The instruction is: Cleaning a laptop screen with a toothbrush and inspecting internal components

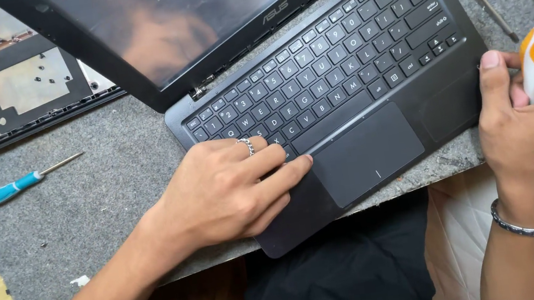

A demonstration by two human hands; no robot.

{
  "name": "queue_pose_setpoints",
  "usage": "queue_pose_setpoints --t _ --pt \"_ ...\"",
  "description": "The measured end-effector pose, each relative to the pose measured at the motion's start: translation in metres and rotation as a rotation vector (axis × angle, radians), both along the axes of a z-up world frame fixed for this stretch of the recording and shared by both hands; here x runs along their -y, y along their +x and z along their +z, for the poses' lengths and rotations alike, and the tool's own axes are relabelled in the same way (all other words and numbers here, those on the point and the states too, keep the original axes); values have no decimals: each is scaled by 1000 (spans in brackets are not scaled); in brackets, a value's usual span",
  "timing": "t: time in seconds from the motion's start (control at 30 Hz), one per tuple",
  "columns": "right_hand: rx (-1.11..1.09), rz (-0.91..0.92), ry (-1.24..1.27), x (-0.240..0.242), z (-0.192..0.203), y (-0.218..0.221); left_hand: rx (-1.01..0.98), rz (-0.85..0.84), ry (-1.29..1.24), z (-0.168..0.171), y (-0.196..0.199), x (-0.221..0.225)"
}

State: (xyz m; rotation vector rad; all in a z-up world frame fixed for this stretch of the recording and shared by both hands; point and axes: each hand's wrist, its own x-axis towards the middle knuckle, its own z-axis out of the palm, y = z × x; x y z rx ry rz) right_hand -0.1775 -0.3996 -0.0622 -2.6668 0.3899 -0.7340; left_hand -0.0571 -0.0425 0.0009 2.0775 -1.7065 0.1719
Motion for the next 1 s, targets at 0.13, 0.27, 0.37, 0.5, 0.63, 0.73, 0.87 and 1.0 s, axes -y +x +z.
queue_pose_setpoints --t 0.13,0.27,0.37,0.5,0.63,0.73,0.87,1.0 --pt "6 -5 55 -2 1 0 140 79 34 6 -4 4" --pt "-1 -22 58 0 -3 -2 191 109 87 5 -6 6" --pt "1 -38 32 2 -5 -2 227 135 110 6 -8 10" --pt "-9 -29 -27 3 -4 -3 191 196 93 6 -12 16" --pt "-7 -5 -51 2 1 1 212 223 113 7 -12 21" --pt "-7 -3 -31 2 1 2 212 230 126 5 -13 25" --pt "2 -3 -43 3 -1 3 200 251 219 0 -11 33" --pt "2 -19 -91 5 -2 3 196 275 231 4 -8 48"
